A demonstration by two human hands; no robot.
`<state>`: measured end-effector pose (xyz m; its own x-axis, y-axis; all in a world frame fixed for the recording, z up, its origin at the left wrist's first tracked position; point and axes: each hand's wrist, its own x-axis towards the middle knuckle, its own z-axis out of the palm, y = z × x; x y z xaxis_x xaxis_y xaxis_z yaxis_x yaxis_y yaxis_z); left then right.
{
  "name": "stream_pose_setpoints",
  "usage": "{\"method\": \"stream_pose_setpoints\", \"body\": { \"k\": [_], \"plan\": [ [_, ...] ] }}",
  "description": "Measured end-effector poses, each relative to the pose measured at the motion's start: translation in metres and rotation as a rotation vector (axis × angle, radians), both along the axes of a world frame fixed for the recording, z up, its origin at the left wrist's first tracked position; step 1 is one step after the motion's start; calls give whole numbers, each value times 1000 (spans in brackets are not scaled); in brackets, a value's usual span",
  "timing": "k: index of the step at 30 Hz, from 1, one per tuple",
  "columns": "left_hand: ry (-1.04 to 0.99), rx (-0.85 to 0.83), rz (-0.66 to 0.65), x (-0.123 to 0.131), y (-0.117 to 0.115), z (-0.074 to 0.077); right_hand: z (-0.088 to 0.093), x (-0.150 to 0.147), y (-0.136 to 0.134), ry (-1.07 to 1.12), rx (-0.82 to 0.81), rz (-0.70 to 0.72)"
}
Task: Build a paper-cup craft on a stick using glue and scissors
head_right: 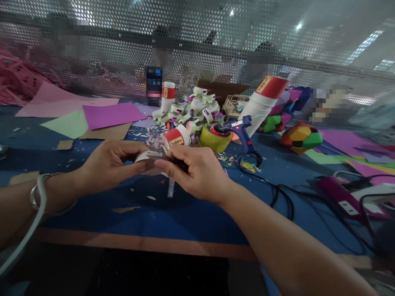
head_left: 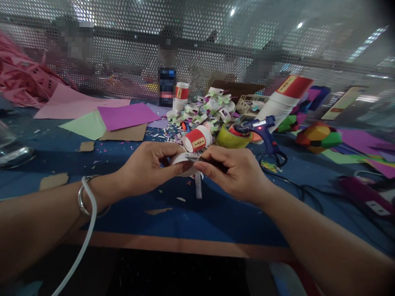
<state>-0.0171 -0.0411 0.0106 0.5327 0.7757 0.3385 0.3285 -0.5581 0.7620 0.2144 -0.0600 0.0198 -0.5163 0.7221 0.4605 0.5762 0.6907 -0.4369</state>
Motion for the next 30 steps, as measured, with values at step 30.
{"method": "stream_pose_setpoints", "body": {
  "k": [30],
  "plan": [
    [-126, 153, 202, 3, 4, -2, -1, -6, 5, 337, -368, 25]
  ]
}}
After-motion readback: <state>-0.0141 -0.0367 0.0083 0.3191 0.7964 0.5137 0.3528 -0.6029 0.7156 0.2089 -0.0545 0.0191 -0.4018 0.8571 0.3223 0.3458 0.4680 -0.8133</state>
